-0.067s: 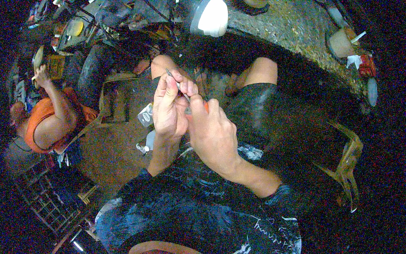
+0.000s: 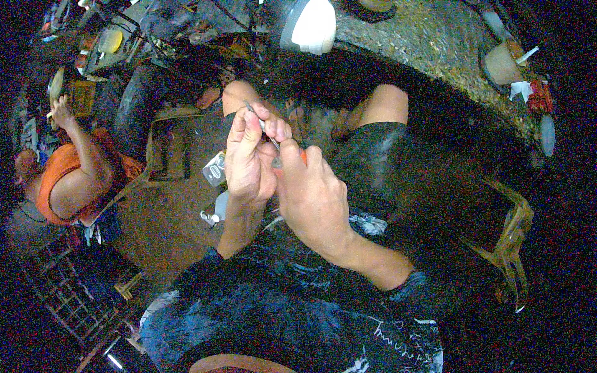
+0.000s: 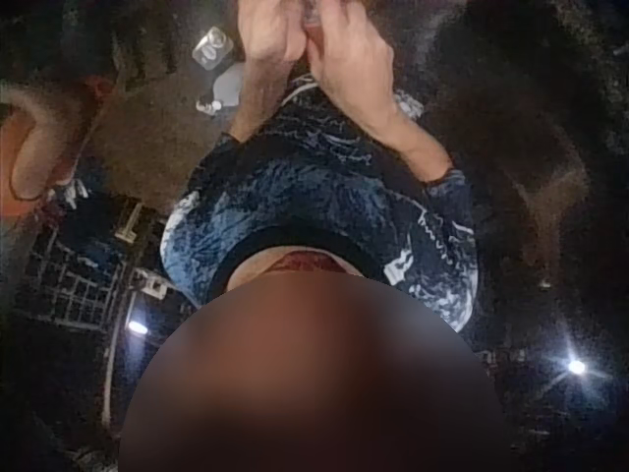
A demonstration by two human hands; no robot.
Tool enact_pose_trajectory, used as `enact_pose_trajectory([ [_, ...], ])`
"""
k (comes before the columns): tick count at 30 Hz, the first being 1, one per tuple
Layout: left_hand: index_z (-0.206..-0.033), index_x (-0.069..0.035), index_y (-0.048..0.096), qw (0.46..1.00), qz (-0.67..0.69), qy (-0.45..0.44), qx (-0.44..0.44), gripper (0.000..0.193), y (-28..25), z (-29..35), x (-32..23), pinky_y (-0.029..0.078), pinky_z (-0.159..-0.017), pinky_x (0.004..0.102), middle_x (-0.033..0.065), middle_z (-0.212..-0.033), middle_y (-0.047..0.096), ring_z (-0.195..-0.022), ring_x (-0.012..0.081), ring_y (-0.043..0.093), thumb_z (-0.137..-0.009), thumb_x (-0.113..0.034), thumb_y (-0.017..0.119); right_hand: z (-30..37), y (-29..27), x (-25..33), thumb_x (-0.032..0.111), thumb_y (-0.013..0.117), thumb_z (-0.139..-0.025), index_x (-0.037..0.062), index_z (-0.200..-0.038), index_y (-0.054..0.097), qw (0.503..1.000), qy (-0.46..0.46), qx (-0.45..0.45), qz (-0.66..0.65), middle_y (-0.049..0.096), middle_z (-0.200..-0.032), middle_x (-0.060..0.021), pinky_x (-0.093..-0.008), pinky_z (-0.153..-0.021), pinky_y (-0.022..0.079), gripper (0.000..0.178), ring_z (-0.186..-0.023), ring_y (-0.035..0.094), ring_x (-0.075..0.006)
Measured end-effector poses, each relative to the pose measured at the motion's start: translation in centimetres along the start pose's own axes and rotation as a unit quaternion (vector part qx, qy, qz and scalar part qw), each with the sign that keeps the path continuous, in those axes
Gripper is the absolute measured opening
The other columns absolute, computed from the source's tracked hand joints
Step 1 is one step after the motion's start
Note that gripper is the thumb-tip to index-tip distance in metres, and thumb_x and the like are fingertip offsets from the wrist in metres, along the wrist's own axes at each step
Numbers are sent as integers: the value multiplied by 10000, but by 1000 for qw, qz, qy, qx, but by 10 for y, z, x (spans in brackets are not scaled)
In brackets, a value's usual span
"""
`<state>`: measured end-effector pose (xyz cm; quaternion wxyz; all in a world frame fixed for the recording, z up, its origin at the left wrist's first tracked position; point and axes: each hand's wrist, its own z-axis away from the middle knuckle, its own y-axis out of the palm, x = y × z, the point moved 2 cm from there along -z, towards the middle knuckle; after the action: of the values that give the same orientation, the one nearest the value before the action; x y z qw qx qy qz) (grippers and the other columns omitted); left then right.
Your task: The person uses a handheld rotary tool to grind and smooth the surface of a maroon slip-on shoe, then switches to a black and white athletic shoe and continues grinding the sole. The person holds each shoe with one hand while operating the tool with the other.
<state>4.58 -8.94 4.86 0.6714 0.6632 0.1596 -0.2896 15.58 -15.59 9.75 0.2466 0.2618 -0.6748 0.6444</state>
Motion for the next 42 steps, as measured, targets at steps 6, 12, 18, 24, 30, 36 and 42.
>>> enact_pose_trajectory([
  [6,-1209,-10,639,998,50,-21,26,316,-1,-5,1,545,-908,372,80,-979,643,-929,198,628,-1194,-311,542,0,-1,-2,11,827,-849,5,-1389,568,1000,8,-2,-27,658,-1099,-231,-531,-781,611,599,-951,727,-471],
  [12,-1497,31,597,994,22,-110,3,535,-2,5,1,554,-1123,421,189,-1272,764,-1245,269,710,-1200,-402,500,-3,-9,-9,-23,801,-858,5,-1356,560,996,20,-22,-82,701,-1220,-253,-558,-837,614,555,-1048,736,-505],
  [18,-1353,-29,657,987,122,-91,55,295,-6,6,1,553,-1114,431,110,-1202,767,-1180,239,713,-1180,-254,577,-9,-11,-10,59,762,-940,-1,-1398,537,993,-39,-17,-108,666,-1122,-262,-557,-773,628,514,-956,735,-498],
  [24,-1335,-100,663,978,190,-79,32,292,1,6,1,535,-1070,400,23,-949,659,-929,157,633,-1190,-324,547,-7,-19,1,28,790,-881,22,-1410,551,997,-33,5,-65,673,-1174,-248,-547,-804,633,581,-985,733,-494],
  [30,-1339,-135,665,980,184,-74,32,298,1,10,-3,507,-1068,392,-5,-856,582,-803,130,563,-1194,-360,535,-6,-16,5,-3,804,-831,35,-1361,568,996,-32,14,-86,693,-1173,-243,-554,-824,633,581,-1008,733,-495],
  [36,-1372,-161,671,972,212,-80,65,320,-1,8,-4,510,-1064,396,-27,-836,554,-789,112,542,-1188,-389,543,-6,-12,6,42,816,-849,29,-1380,536,993,-67,5,-92,664,-1095,-237,-548,-773,629,601,-942,730,-480],
  [42,-1667,-81,487,979,161,-85,94,629,2,13,-1,526,-1127,425,66,-1249,752,-1099,187,693,-1181,-480,496,-8,-25,-1,51,818,-867,26,-1348,529,987,-9,37,-159,719,-1232,-266,-536,-843,618,561,-1043,759,-487],
])
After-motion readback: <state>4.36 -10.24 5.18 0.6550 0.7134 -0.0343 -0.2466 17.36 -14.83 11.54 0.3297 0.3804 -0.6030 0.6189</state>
